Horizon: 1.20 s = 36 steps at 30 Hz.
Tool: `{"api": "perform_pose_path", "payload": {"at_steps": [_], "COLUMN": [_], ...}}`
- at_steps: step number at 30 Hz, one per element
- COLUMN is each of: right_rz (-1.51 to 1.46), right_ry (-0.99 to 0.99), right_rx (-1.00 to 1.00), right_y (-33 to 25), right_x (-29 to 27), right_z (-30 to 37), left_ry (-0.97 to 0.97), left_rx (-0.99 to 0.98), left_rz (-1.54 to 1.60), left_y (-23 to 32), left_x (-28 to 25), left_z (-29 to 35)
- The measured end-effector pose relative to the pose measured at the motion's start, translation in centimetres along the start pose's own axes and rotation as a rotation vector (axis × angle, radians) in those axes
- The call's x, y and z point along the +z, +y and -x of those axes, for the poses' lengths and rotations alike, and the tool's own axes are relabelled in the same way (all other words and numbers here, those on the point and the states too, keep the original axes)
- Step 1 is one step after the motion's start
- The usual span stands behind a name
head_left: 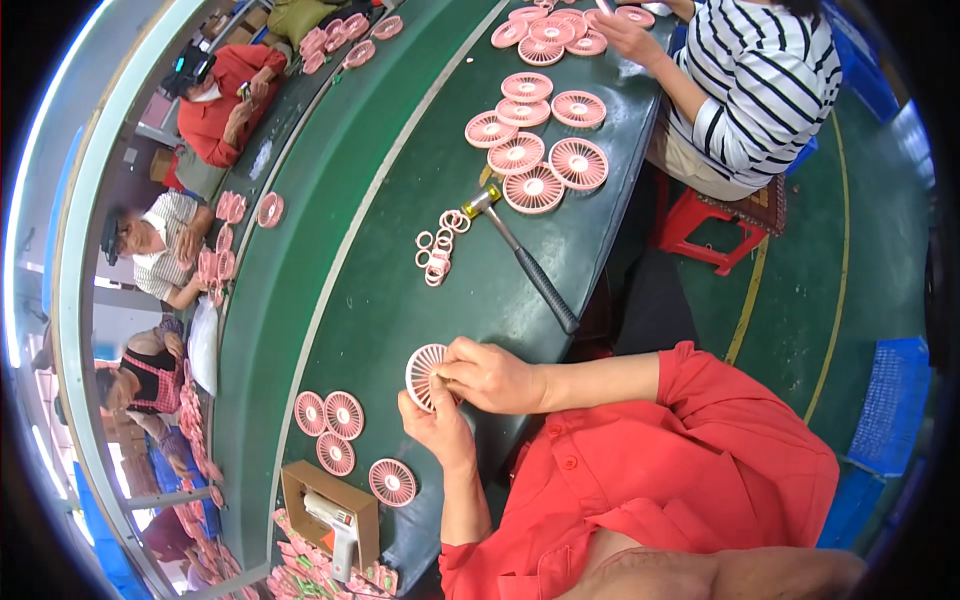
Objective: The person assembles fan covers by inserting small plastic rings into them by hand, tapping the pieces into place with a hammer, and gathering the assembled fan covers into a basket.
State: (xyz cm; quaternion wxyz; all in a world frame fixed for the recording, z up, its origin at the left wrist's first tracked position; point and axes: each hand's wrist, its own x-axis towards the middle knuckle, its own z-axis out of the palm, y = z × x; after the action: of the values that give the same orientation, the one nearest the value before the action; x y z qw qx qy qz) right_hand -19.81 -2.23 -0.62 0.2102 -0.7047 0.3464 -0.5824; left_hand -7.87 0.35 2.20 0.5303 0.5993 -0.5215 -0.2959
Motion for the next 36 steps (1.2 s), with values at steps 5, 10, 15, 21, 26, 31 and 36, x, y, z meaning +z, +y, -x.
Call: {"api": "perform_pose_path", "payload": {"at_steps": [5,10,15,21,26,31,36], "right_rz": [-0.011,0.024,0.021,-0.064,0.133,0.038,0.098], "right_ry": [0.014,0.015,-0.054,0.026,-0.029,-0.044,-0.166], "right_rx": [0.007,-0.104,-0.179,-0.007,-0.21,-0.048,-0.12], "right_y": [0.2,0.6,1.4,-0.4,1.1,0.6,0.5], "right_x": [0.5,-0.1,-0.7,0.4,-1.6,-3.6,-4.2], "right_z": [0.8,0.1,0.2,0.2,-0.9,-1.3,-1.6], "left_ry": [0.005,-0.015,-0.084,0.012,-0.078,-0.198,-0.19], "left_rx": [0.053,0.013,-0.002,0.109,-0.072,-0.336,-0.341], "left_rz": [-0.062,-0.074,-0.113,-0.223,-0.12,0.661,0.632], "left_y": [-0.4,-0.8,-1.3,-0.2,1.6,0.6,0.1], "left_x": [-0.2,-0.5,-0.8,-0.8,0.2,0.5,0.5], "left_z": [0.2,0.0,-0.1,-0.3,-1.1,-0.2,0.7]}}
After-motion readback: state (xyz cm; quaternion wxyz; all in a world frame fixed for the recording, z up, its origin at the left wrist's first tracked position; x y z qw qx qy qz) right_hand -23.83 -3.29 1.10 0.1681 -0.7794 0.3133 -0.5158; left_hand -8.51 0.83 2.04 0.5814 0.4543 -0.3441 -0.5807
